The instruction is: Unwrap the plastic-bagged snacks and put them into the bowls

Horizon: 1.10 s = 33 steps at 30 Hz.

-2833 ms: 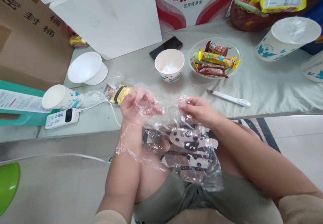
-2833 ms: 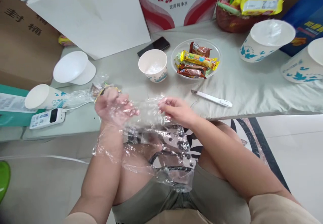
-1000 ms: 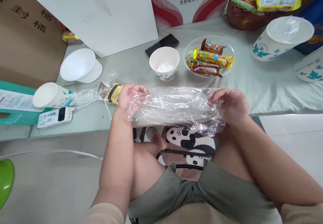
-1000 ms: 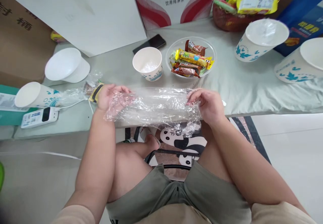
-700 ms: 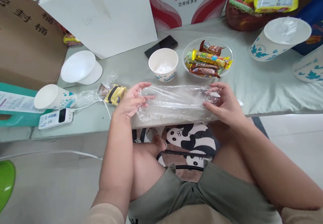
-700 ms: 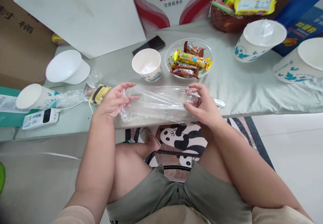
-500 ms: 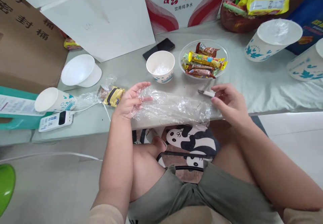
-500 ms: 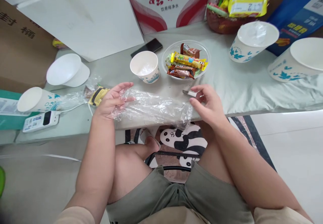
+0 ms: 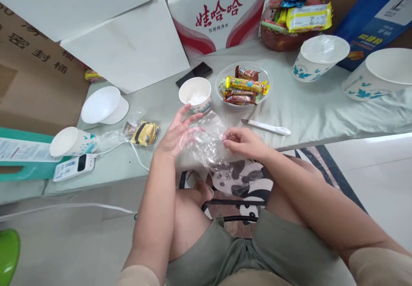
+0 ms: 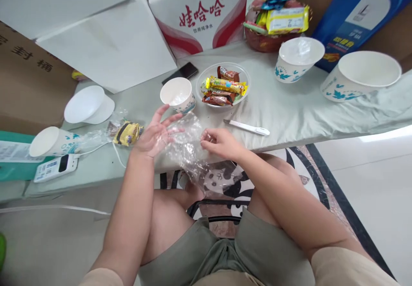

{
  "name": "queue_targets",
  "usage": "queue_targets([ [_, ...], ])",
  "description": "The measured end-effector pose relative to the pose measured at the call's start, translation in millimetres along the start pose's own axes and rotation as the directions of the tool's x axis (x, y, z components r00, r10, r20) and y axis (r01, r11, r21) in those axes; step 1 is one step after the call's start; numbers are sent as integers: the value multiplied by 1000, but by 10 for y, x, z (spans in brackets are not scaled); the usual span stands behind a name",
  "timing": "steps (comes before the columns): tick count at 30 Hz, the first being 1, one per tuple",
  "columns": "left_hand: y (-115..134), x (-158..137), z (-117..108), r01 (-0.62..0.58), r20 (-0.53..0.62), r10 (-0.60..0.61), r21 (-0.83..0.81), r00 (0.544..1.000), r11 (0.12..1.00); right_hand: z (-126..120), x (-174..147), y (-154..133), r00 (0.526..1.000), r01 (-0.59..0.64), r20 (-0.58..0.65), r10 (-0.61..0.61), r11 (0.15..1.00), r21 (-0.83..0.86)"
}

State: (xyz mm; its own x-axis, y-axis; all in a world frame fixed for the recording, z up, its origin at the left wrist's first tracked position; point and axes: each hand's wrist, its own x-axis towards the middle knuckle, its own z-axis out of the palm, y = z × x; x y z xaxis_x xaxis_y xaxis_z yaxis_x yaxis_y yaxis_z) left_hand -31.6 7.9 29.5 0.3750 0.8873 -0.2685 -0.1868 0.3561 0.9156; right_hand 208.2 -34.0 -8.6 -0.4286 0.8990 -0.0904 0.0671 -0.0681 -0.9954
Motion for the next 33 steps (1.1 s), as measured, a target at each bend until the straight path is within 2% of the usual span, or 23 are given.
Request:
queue_targets([
  [2,-88,8,59,-16,-12,16,-75,1000,997,-37,-14,-3,988,50,-151,-40,997,63],
  [5,-248,18,213,96,120,-97,9,988,995,-60,-26,-15,954,127,-278,-109,991,49],
  [7,-325,35,309,133,99,-150,157,984,979,-54,-20,-11,938,146,-319,-134,989,14],
  [11,-348,73,363,93,-106,-61,328,992,940,-56,17,32,917,161,-361,-171,985,-57],
  [15,-332,64,265,93,-33,-87,350,996,932,-77,31,58,852,272,-424,-308,951,-145],
  [17,-359,56,199,36,-20,-31,331,999,943,-77,22,63,836,307,-444,-322,946,-108],
  [18,-380,56,165,-11,-30,22,319,999,948,-75,17,66,845,304,-442,-300,950,-64],
  [20,-421,63,104,-107,-36,124,306,992,946,-72,10,80,892,239,-397,-215,971,11],
  [22,-446,76,57,-182,-20,198,314,980,932,-72,11,96,938,130,-326,-120,991,9],
  [24,-441,86,34,-240,-29,265,344,964,908,-75,15,105,957,55,-284,-56,998,-13],
  [26,-411,85,32,-307,-27,343,384,939,871,-78,15,100,959,53,-279,-49,999,6],
  [29,-343,52,52,-388,61,406,454,912,802,-78,7,64,958,82,-273,-83,997,-16],
  [31,-307,17,64,-396,101,401,493,911,775,-71,5,34,958,95,-264,-113,992,-81],
  [33,-289,-18,65,-366,68,387,503,920,783,-57,10,11,959,103,-258,-122,991,-85],
])
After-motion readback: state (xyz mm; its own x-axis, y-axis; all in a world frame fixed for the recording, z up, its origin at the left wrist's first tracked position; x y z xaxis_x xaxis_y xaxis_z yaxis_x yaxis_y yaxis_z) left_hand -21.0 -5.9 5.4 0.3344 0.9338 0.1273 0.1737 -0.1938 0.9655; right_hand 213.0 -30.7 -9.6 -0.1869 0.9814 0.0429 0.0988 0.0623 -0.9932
